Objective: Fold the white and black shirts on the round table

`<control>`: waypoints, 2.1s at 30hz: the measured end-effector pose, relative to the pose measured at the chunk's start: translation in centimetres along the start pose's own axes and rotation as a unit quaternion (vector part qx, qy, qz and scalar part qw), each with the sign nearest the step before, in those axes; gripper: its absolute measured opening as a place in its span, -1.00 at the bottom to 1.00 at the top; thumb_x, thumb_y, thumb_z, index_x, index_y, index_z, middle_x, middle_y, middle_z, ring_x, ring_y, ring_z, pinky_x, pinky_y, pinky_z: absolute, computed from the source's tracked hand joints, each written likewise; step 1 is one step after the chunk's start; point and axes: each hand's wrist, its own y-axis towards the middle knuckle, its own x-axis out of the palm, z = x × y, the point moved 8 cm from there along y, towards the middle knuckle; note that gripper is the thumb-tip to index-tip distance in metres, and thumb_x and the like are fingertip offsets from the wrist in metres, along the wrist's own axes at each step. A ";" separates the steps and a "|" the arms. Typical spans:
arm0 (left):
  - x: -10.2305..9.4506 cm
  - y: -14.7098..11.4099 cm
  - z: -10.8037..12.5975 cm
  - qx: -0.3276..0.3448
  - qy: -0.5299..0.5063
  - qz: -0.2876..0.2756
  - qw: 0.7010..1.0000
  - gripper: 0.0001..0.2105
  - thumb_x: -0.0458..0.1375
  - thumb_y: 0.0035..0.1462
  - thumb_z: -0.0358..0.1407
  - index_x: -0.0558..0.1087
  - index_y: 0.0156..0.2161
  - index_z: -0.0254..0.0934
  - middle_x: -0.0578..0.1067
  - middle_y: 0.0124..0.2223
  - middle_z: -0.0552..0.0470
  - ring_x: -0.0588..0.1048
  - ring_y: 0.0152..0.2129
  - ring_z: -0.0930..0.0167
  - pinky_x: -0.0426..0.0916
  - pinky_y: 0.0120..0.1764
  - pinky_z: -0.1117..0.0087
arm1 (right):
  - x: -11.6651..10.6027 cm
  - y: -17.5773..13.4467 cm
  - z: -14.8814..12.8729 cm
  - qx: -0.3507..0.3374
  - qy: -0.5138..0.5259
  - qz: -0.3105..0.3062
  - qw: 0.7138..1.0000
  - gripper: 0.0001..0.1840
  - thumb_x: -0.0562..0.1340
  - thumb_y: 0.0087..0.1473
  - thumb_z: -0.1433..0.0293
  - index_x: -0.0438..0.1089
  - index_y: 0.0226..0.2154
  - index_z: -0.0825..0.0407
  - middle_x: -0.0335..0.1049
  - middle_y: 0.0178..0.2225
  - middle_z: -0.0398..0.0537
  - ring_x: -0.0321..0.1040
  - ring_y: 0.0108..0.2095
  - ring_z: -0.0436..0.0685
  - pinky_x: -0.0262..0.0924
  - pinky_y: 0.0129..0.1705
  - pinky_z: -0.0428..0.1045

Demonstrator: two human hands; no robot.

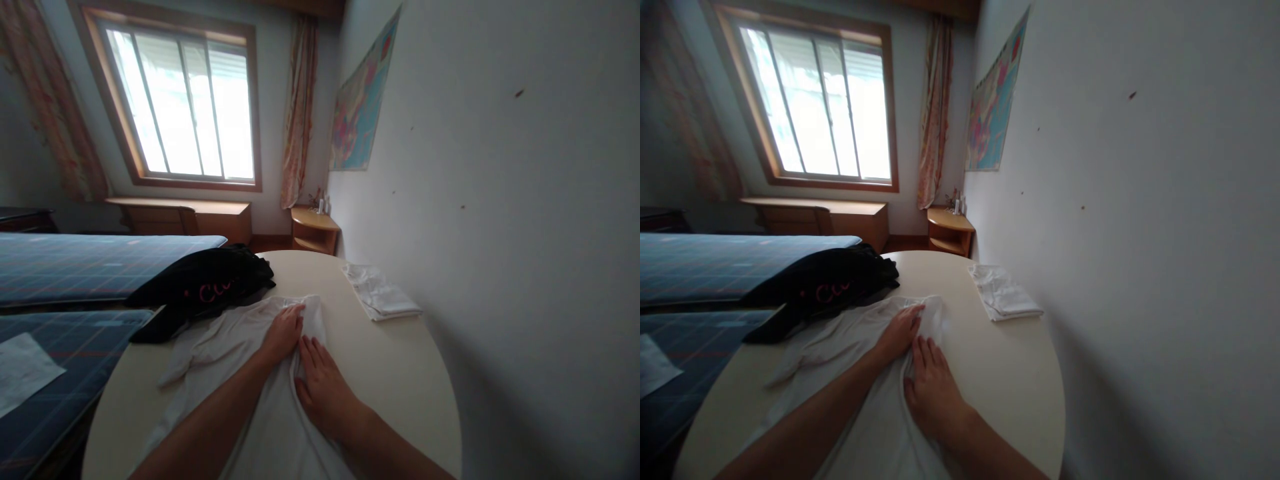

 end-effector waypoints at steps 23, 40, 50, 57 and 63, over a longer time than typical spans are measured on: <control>1.7 0.9 -0.7 -0.047 0.040 -0.047 0.997 -0.59 0.02 0.16 -0.43 0.35 0.14 -0.31 0.41 0.18 -0.19 0.33 0.17 0.26 0.12 0.24 0.17 | 0.6 0.3 0.1 0.061 0.021 0.010 0.998 -0.02 -0.04 0.19 -0.13 -0.10 0.36 0.28 -0.33 0.41 0.19 -0.57 0.40 0.36 -0.46 0.39 0.25; -3.9 1.6 1.1 -0.057 0.222 -0.039 0.973 -0.64 0.00 0.16 -0.48 0.38 0.05 -0.29 0.40 0.10 -0.20 0.38 0.01 0.20 0.25 0.06 0.19 | -3.4 1.7 10.3 0.070 -0.076 -0.048 0.994 -0.02 -0.15 0.20 -0.16 -0.22 0.39 0.19 -0.43 0.43 0.04 -0.57 0.41 0.26 -0.53 0.38 0.15; -6.8 1.9 -4.4 -0.115 0.311 -0.074 0.941 -0.74 -0.06 0.23 -0.47 0.41 -0.05 -0.35 0.55 -0.22 -0.21 0.49 -0.16 0.18 0.28 -0.10 0.20 | -4.5 1.3 11.4 0.043 -0.083 -0.051 0.994 0.03 -0.14 0.16 -0.22 -0.20 0.38 0.20 -0.36 0.43 0.05 -0.55 0.41 0.25 -0.53 0.38 0.13; -7.9 5.0 -3.8 -0.085 0.297 -0.073 0.948 -0.73 -0.12 0.30 -0.43 0.44 -0.15 -0.27 0.50 -0.10 -0.09 0.52 -0.29 0.33 0.29 -0.22 0.36 | -4.4 1.4 11.7 0.049 -0.083 -0.055 0.994 0.08 -0.15 0.12 -0.26 -0.24 0.39 0.19 -0.41 0.43 0.04 -0.57 0.41 0.29 -0.54 0.38 0.13; -7.0 7.5 -3.4 -0.055 0.304 -0.098 0.946 -0.70 -0.05 0.21 -0.48 0.46 -0.05 -0.32 0.45 0.03 -0.19 0.42 -0.05 0.22 0.21 0.02 0.24 | -4.3 2.2 12.0 0.059 -0.086 -0.065 0.992 0.12 -0.17 0.10 -0.29 -0.29 0.39 0.20 -0.45 0.43 0.05 -0.62 0.40 0.31 -0.57 0.37 0.14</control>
